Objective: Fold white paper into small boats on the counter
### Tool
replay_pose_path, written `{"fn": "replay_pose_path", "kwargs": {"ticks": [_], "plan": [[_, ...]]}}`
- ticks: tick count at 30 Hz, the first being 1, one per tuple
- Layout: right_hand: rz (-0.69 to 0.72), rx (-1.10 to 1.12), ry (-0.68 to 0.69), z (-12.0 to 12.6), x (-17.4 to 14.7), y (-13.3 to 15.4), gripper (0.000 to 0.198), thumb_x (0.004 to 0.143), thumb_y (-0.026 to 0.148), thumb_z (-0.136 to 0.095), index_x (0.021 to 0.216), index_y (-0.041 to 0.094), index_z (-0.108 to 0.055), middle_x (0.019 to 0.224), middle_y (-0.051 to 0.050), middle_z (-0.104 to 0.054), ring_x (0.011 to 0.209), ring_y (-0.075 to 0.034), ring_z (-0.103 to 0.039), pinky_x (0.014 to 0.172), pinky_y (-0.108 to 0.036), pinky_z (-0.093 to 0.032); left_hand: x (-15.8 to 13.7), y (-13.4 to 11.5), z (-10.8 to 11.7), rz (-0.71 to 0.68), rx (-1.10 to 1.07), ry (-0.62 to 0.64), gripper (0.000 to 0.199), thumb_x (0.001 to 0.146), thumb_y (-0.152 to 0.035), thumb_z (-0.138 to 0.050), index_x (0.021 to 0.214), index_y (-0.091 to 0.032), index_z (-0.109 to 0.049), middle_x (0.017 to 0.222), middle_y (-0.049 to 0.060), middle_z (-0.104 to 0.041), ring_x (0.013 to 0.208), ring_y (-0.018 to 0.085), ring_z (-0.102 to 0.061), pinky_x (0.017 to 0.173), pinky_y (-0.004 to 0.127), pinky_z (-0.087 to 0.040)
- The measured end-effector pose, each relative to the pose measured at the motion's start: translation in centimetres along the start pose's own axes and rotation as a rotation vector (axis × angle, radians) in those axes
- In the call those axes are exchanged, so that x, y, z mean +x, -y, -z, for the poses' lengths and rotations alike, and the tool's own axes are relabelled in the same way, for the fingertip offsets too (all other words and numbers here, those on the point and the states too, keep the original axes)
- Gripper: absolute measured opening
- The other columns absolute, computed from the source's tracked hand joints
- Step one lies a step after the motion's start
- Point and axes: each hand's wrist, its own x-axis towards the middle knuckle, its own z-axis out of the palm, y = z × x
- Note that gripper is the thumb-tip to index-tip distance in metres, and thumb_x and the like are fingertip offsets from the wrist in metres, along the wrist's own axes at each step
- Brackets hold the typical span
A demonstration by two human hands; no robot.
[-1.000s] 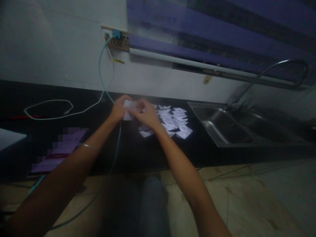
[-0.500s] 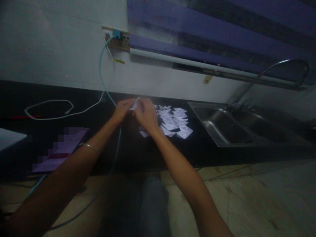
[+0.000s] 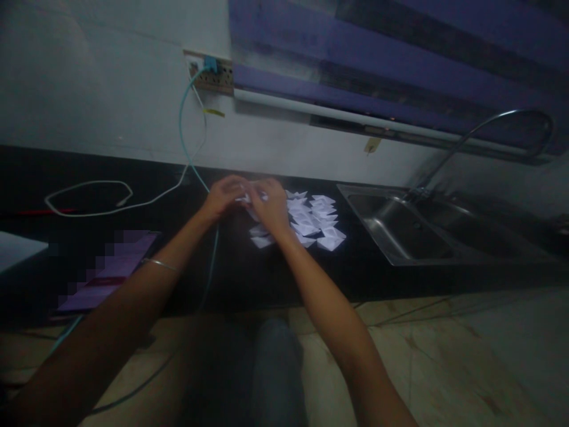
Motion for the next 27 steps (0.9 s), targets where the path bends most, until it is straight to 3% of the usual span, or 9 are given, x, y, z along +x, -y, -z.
{"fn": "replay_pose_path", "kwargs": {"ticks": [7, 15, 18, 22, 27], "plan": [[0.007, -0.002, -0.086, -0.1, 0.3, -0.2, 0.017, 0.09, 0.036, -0.064, 0.084, 0.023, -0.073, 0.089, -0.004, -0.061, 0.088, -0.019, -0.056, 0.084, -0.035, -0.045, -0.1, -0.6, 0.0, -0.073, 0.056, -0.093, 0.03, 0.064, -0.033, -0.081, 0.081, -0.016, -0.063, 0.082, 0.003, -0.071, 0.071, 0.016, -0.067, 0.058, 0.027, -0.059], [0.05, -0.005, -0.025, 1.0, 1.0, -1.4, 0.02, 0.086, 0.038, -0.07, 0.078, 0.02, -0.072, 0.073, -0.001, -0.065, 0.066, -0.014, -0.054, 0.068, -0.03, -0.045, -0.3, -1.0, -0.2, -0.085, 0.171, -0.041, 0.031, 0.068, -0.041, -0.08, 0.076, -0.017, -0.06, 0.073, 0.002, -0.069, 0.061, 0.013, -0.065, 0.054, 0.025, -0.057], [0.103, -0.055, -0.05, 1.4, 1.1, -1.6, 0.017, 0.085, 0.036, -0.072, 0.079, 0.021, -0.072, 0.08, -0.003, -0.065, 0.079, -0.017, -0.059, 0.077, -0.034, -0.048, -0.4, -1.1, -0.4, -0.097, 0.184, -0.033, 0.026, 0.072, -0.035, -0.078, 0.076, -0.017, -0.059, 0.069, 0.001, -0.067, 0.057, 0.012, -0.063, 0.05, 0.022, -0.054], [0.145, -0.099, -0.164, 1.5, 1.3, -1.5, 0.016, 0.084, 0.037, -0.073, 0.079, 0.022, -0.072, 0.108, -0.008, -0.061, 0.108, -0.023, -0.057, 0.098, -0.044, -0.046, -0.6, -1.1, -0.7, -0.101, 0.171, -0.026, 0.018, 0.077, -0.029, -0.073, 0.08, -0.019, -0.057, 0.065, -0.001, -0.065, 0.054, 0.01, -0.061, 0.048, 0.02, -0.051], [0.051, 0.018, -0.113, 0.8, 1.3, -2.1, 0.019, 0.086, 0.039, -0.069, 0.08, 0.021, -0.069, 0.115, -0.009, -0.06, 0.111, -0.023, -0.058, 0.096, -0.043, -0.05, -0.7, -1.0, -1.0, -0.107, 0.179, -0.031, 0.018, 0.078, -0.026, -0.071, 0.083, -0.021, -0.055, 0.065, -0.003, -0.062, 0.052, 0.009, -0.059, 0.047, 0.019, -0.049]]}}
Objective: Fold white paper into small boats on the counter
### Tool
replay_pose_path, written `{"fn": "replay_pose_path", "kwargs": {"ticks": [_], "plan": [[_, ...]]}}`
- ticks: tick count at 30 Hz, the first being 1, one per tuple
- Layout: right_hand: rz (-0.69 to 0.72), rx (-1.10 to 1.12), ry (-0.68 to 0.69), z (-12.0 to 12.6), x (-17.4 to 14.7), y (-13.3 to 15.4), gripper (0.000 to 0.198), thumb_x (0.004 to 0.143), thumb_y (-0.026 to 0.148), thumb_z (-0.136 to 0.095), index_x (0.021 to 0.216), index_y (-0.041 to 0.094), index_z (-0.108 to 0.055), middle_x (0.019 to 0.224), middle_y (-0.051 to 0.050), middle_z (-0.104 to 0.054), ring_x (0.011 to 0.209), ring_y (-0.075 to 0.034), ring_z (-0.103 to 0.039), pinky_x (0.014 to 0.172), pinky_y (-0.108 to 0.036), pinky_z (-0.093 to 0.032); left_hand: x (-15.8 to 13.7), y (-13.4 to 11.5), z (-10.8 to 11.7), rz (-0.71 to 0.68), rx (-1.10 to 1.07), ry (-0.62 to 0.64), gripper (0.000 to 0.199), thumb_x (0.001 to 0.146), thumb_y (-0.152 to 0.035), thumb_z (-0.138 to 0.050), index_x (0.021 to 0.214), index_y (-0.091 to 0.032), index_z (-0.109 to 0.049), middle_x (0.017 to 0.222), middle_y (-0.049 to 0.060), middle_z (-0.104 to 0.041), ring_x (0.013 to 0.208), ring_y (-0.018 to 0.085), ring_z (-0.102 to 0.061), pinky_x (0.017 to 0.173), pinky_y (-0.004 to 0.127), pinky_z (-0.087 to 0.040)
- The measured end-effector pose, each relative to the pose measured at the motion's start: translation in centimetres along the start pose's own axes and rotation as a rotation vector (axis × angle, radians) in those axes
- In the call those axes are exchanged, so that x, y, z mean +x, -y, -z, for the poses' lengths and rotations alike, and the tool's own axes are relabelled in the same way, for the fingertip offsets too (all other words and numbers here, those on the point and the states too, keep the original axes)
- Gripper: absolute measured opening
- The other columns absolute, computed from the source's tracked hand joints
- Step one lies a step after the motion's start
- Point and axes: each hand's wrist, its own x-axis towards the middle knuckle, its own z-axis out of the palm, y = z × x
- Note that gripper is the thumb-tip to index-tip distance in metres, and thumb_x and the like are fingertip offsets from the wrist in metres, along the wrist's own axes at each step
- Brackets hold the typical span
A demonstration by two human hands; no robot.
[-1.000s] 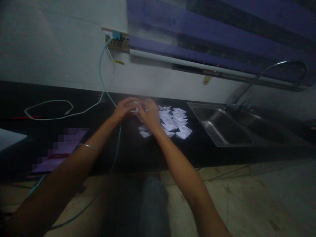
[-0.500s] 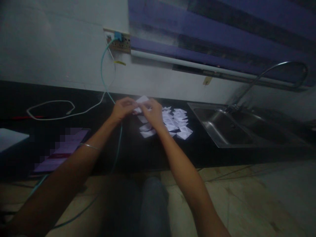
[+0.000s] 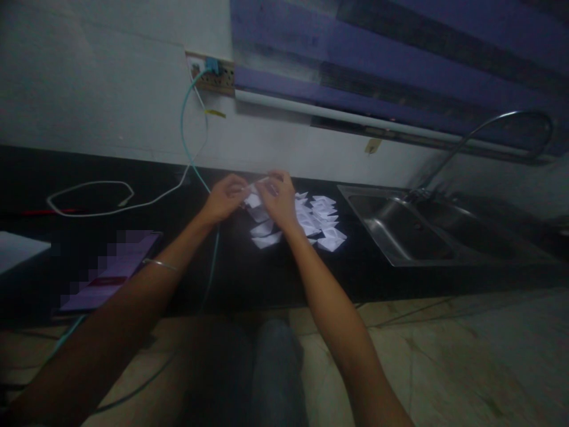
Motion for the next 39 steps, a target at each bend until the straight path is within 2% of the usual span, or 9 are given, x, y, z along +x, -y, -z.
{"fn": "replay_pose_path", "kwargs": {"ticks": [4, 7, 18, 27, 29, 31, 35, 37, 39], "plan": [[-0.082, 0.092, 0.032, -0.5, -0.2, -0.38, 0.018, 0.086, 0.038, -0.069, 0.081, 0.02, -0.068, 0.114, -0.009, -0.062, 0.106, -0.021, -0.061, 0.081, -0.035, -0.055, 0.12, 0.01, 0.1, -0.015, -0.004, -0.054, 0.024, 0.074, -0.026, -0.073, 0.084, -0.021, -0.052, 0.064, -0.004, -0.062, 0.051, 0.009, -0.059, 0.045, 0.018, -0.046], [-0.084, 0.102, 0.043, -0.55, -0.28, -0.27, 0.018, 0.088, 0.037, -0.067, 0.082, 0.021, -0.068, 0.107, -0.008, -0.065, 0.098, -0.019, -0.061, 0.075, -0.032, -0.054, 0.17, 0.16, 0.25, -0.036, 0.029, -0.07, 0.024, 0.075, -0.027, -0.074, 0.084, -0.021, -0.053, 0.062, -0.004, -0.06, 0.048, 0.008, -0.056, 0.043, 0.017, -0.043], [0.069, -0.02, -0.036, -0.03, -0.19, 0.61, 0.017, 0.092, 0.032, -0.063, 0.08, 0.02, -0.064, 0.082, -0.002, -0.062, 0.079, -0.016, -0.056, 0.077, -0.032, -0.045, 0.25, 0.54, 0.12, -0.06, 0.02, -0.016, 0.022, 0.077, -0.029, -0.073, 0.083, -0.022, -0.053, 0.058, -0.005, -0.059, 0.043, 0.007, -0.052, 0.04, 0.016, -0.038], [0.059, -0.038, -0.009, -0.08, -0.16, 0.59, 0.019, 0.092, 0.035, -0.062, 0.079, 0.021, -0.061, 0.083, -0.002, -0.061, 0.08, -0.016, -0.056, 0.079, -0.032, -0.046, 0.18, 0.25, 0.2, -0.07, 0.04, -0.025, 0.025, 0.076, -0.032, -0.075, 0.082, -0.022, -0.053, 0.055, -0.005, -0.059, 0.041, 0.006, -0.047, 0.039, 0.017, -0.032], [0.017, -0.028, 0.0, -0.18, -0.19, 0.52, 0.02, 0.092, 0.038, -0.061, 0.081, 0.021, -0.06, 0.086, -0.003, -0.061, 0.083, -0.017, -0.057, 0.081, -0.033, -0.047, 0.15, 0.1, 0.17, -0.054, 0.053, -0.044, 0.025, 0.075, -0.033, -0.075, 0.081, -0.022, -0.053, 0.056, -0.005, -0.058, 0.041, 0.006, -0.046, 0.039, 0.018, -0.031], [-0.048, 0.008, -0.009, -0.39, -0.23, 0.43, 0.022, 0.091, 0.045, -0.061, 0.092, 0.023, -0.06, 0.094, -0.005, -0.063, 0.089, -0.018, -0.059, 0.083, -0.034, -0.049, 0.13, -0.02, 0.16, -0.036, 0.068, -0.061, 0.026, 0.075, -0.035, -0.075, 0.081, -0.022, -0.053, 0.057, -0.005, -0.057, 0.042, 0.006, -0.047, 0.04, 0.019, -0.031], [-0.235, 0.167, 0.009, -0.85, -0.29, 0.4, 0.054, 0.081, 0.061, -0.066, 0.12, 0.026, -0.051, 0.106, -0.007, -0.064, 0.094, -0.021, -0.063, 0.079, -0.034, -0.054, 0.12, -0.21, 0.32, -0.02, 0.084, -0.092, 0.029, 0.075, -0.039, -0.075, 0.082, -0.023, -0.052, 0.058, -0.005, -0.056, 0.045, 0.008, -0.05, 0.043, 0.02, -0.035], [-0.341, 0.264, 0.07, -0.94, -0.36, 0.46, 0.063, 0.075, 0.065, -0.07, 0.121, 0.027, -0.052, 0.102, -0.006, -0.065, 0.087, -0.019, -0.064, 0.072, -0.032, -0.055, 0.14, -0.28, 0.39, -0.025, 0.084, -0.11, 0.03, 0.075, -0.039, -0.076, 0.082, -0.024, -0.052, 0.058, -0.005, -0.056, 0.047, 0.009, -0.051, 0.045, 0.021, -0.036], [-0.41, 0.339, 0.127, -0.93, -0.46, 0.49, 0.061, 0.07, 0.065, -0.074, 0.113, 0.025, -0.058, 0.096, -0.006, -0.067, 0.081, -0.019, -0.064, 0.068, -0.032, -0.056, 0.13, -0.38, 0.37, -0.033, 0.092, -0.129, 0.029, 0.075, -0.037, -0.076, 0.082, -0.024, -0.052, 0.058, -0.005, -0.057, 0.047, 0.009, -0.051, 0.045, 0.021, -0.035]]}}
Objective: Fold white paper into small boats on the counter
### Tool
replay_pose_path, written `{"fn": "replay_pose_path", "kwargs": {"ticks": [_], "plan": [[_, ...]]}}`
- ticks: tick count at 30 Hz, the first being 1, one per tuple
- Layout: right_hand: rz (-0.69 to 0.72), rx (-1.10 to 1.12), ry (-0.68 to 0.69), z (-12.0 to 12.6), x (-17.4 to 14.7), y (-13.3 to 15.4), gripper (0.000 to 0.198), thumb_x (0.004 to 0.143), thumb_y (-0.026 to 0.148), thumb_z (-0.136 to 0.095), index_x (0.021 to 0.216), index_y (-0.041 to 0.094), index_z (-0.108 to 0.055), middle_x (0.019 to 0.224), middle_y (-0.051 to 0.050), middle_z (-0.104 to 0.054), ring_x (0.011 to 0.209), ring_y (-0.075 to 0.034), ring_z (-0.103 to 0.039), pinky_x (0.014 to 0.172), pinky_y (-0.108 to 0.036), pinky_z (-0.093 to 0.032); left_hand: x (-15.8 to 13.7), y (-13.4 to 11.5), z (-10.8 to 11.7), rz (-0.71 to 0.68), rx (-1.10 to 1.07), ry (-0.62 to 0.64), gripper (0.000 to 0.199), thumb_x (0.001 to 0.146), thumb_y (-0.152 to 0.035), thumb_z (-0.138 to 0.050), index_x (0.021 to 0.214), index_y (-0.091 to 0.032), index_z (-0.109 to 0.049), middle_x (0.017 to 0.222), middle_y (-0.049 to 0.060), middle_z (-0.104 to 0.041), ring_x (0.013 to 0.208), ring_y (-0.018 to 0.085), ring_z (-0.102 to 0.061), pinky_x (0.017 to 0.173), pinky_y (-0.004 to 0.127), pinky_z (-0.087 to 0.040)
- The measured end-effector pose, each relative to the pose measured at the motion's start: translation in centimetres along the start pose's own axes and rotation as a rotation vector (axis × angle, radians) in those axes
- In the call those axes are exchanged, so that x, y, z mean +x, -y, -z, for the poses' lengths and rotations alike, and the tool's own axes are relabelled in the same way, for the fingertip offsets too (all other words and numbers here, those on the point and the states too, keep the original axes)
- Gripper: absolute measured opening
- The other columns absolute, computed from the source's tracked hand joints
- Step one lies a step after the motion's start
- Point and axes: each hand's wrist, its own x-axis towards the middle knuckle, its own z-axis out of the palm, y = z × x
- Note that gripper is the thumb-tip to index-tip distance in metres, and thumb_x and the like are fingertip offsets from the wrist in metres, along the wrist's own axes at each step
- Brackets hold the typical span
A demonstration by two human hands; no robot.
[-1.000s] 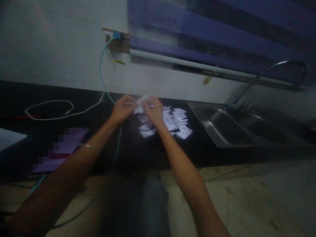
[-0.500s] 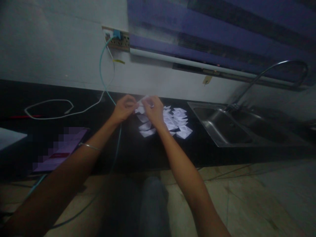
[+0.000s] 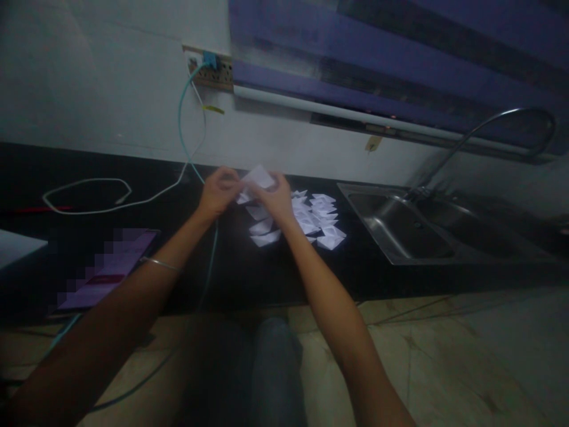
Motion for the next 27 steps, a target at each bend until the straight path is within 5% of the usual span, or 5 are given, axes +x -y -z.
{"fn": "replay_pose_path", "kwargs": {"ticks": [10, 23, 27], "plan": [[-0.106, 0.22, -0.042, 0.3, 0.0, -0.2, 0.042, 0.063, 0.05, -0.084, 0.088, 0.019, -0.073, 0.086, -0.005, -0.073, 0.075, -0.017, -0.066, 0.068, -0.031, -0.056, -0.1, -0.5, -0.3, 0.013, -0.028, 0.026, 0.029, 0.075, -0.037, -0.076, 0.081, -0.023, -0.052, 0.054, -0.005, -0.058, 0.047, 0.01, -0.053, 0.047, 0.022, -0.041], [-0.021, 0.047, -0.08, 1.9, 0.5, 0.5, 0.036, 0.064, 0.051, -0.083, 0.077, 0.018, -0.076, 0.067, -0.003, -0.07, 0.057, -0.014, -0.059, 0.053, -0.026, -0.045, 0.3, 0.1, 0.6, 0.047, 0.0, 0.094, 0.03, 0.072, -0.043, -0.075, 0.081, -0.014, -0.074, 0.069, 0.004, -0.071, 0.057, 0.013, -0.059, 0.051, 0.023, -0.045], [0.006, 0.051, -0.07, 1.9, 0.6, 0.0, 0.034, 0.067, 0.049, -0.081, 0.078, 0.017, -0.076, 0.066, -0.002, -0.068, 0.057, -0.012, -0.057, 0.053, -0.025, -0.043, 0.3, 0.3, 0.8, 0.068, 0.03, 0.088, 0.031, 0.071, -0.044, -0.078, 0.08, -0.014, -0.078, 0.053, 0.0, -0.063, 0.046, 0.01, -0.052, 0.043, 0.021, -0.037]]}}
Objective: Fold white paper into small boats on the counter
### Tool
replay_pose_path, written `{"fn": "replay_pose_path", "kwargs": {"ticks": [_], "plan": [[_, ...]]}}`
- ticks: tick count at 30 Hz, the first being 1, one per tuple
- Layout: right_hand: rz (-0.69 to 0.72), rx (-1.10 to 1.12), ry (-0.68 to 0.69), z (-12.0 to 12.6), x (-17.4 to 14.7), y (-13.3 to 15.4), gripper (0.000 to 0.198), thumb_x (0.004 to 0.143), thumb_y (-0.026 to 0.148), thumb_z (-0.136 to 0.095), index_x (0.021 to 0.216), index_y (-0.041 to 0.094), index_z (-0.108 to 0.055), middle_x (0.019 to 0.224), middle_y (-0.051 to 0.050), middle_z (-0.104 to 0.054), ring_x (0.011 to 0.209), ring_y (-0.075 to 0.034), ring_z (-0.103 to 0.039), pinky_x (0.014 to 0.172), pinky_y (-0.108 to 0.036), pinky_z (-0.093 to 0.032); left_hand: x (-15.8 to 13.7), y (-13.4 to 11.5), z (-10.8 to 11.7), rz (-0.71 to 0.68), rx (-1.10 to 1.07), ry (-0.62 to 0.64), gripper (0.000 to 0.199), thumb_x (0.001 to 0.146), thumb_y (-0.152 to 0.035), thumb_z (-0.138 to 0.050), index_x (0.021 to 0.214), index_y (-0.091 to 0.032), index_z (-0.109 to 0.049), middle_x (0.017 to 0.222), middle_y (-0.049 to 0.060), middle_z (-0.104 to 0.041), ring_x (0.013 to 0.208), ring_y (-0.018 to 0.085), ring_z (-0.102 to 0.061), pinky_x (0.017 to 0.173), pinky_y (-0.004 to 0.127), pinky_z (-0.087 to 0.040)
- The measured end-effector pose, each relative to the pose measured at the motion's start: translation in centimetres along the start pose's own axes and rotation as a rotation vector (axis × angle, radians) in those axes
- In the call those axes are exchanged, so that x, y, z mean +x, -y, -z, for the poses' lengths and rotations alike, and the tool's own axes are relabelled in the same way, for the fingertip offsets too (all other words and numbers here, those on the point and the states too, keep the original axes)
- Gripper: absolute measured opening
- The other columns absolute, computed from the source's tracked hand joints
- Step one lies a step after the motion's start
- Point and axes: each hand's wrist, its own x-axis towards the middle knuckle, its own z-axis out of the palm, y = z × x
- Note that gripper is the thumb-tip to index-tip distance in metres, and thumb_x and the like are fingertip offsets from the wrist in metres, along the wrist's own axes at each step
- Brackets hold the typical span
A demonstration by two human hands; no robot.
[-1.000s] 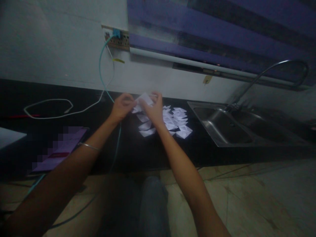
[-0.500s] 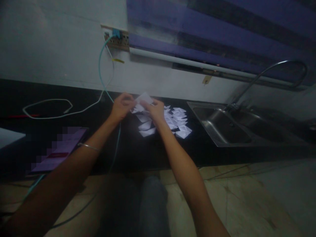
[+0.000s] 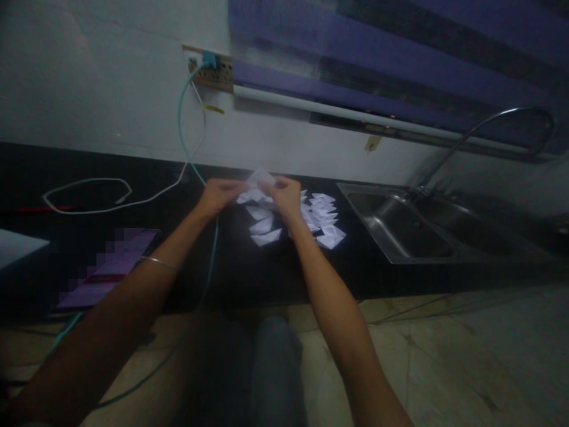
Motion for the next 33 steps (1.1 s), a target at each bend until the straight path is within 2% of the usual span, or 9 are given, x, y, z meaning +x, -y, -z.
{"fn": "replay_pose_path", "kwargs": {"ticks": [2, 4, 8, 12, 15, 20, 25, 29, 33], "plan": [[0.005, -0.006, 0.016, -0.1, 0.0, -0.2, 0.032, 0.07, 0.049, -0.079, 0.079, 0.018, -0.076, 0.069, -0.002, -0.069, 0.059, -0.012, -0.057, 0.055, -0.025, -0.043, 0.0, 0.0, 0.0, 0.043, -0.02, -0.004, 0.032, 0.072, -0.044, -0.078, 0.082, -0.013, -0.078, 0.043, -0.002, -0.057, 0.038, 0.009, -0.048, 0.039, 0.021, -0.033], [-0.009, -0.039, 0.035, -0.2, -0.1, -0.1, 0.032, 0.071, 0.049, -0.078, 0.079, 0.017, -0.076, 0.071, -0.002, -0.069, 0.062, -0.013, -0.058, 0.056, -0.024, -0.044, 0.0, 0.0, -0.1, 0.083, -0.061, 0.006, 0.034, 0.073, -0.045, -0.078, 0.083, -0.013, -0.077, 0.044, 0.0, -0.06, 0.037, 0.01, -0.051, 0.037, 0.02, -0.032], [-0.079, -0.077, 0.074, -0.4, -0.5, 0.3, 0.038, 0.071, 0.054, -0.076, 0.079, 0.017, -0.076, 0.068, -0.002, -0.067, 0.061, -0.013, -0.057, 0.051, -0.023, -0.041, 0.0, 0.2, -0.2, 0.11, -0.129, 0.012, 0.035, 0.074, -0.044, -0.078, 0.084, -0.011, -0.075, 0.071, 0.011, -0.076, 0.051, 0.014, -0.065, 0.035, 0.018, -0.033], [-0.192, -0.002, 0.055, -1.1, -1.0, 0.6, 0.043, 0.069, 0.058, -0.077, 0.083, 0.018, -0.073, 0.063, 0.0, -0.065, 0.05, -0.01, -0.052, 0.045, -0.021, -0.039, -0.1, 0.4, -0.2, 0.101, -0.153, 0.008, 0.036, 0.075, -0.045, -0.078, 0.085, -0.01, -0.074, 0.086, 0.017, -0.078, 0.065, 0.019, -0.073, 0.037, 0.017, -0.039], [-0.253, 0.053, 0.061, -1.7, -1.2, 0.9, 0.042, 0.069, 0.057, -0.078, 0.086, 0.02, -0.072, 0.069, -0.001, -0.069, 0.047, -0.009, -0.054, 0.044, -0.022, -0.043, -0.1, 0.6, -0.2, 0.105, -0.17, 0.0, 0.039, 0.074, -0.046, -0.078, 0.087, -0.01, -0.074, 0.087, 0.016, -0.078, 0.07, 0.021, -0.074, 0.038, 0.017, -0.042], [-0.299, 0.168, 0.065, -1.7, -1.4, 1.3, 0.035, 0.067, 0.048, -0.083, 0.08, 0.018, -0.071, 0.075, -0.004, -0.072, 0.057, -0.012, -0.064, 0.053, -0.024, -0.054, 0.0, 0.6, -0.1, 0.099, -0.178, -0.011, 0.037, 0.073, -0.045, -0.081, 0.086, -0.011, -0.075, 0.084, 0.014, -0.078, 0.067, 0.019, -0.073, 0.04, 0.018, -0.045], [-0.307, 0.21, 0.077, -1.1, -1.1, 1.2, 0.034, 0.065, 0.045, -0.086, 0.08, 0.017, -0.072, 0.079, -0.006, -0.074, 0.065, -0.013, -0.067, 0.058, -0.025, -0.058, -0.1, 0.1, 0.1, 0.096, -0.111, -0.026, 0.031, 0.073, -0.041, -0.08, 0.08, -0.012, -0.077, 0.073, 0.01, -0.077, 0.057, 0.015, -0.068, 0.042, 0.019, -0.046], [-0.281, 0.219, 0.086, -1.0, -1.0, 1.1, 0.037, 0.062, 0.046, -0.087, 0.079, 0.017, -0.072, 0.075, -0.004, -0.071, 0.065, -0.014, -0.067, 0.061, -0.027, -0.058, 0.0, 0.1, 0.0, 0.055, -0.092, -0.048, 0.025, 0.073, -0.037, -0.079, 0.077, -0.012, -0.076, 0.071, 0.007, -0.076, 0.051, 0.011, -0.061, 0.043, 0.02, -0.047], [-0.23, 0.226, 0.096, -1.0, -0.8, 0.9, 0.04, 0.061, 0.049, -0.087, 0.08, 0.017, -0.072, 0.076, -0.003, -0.071, 0.069, -0.015, -0.067, 0.071, -0.031, -0.06, 0.0, 0.3, -0.3, -0.005, -0.151, -0.074, 0.029, 0.07, -0.03, -0.08, 0.093, -0.014, -0.074, 0.077, 0.006, -0.076, 0.057, 0.013, -0.066, 0.043, 0.019, -0.048]]}}
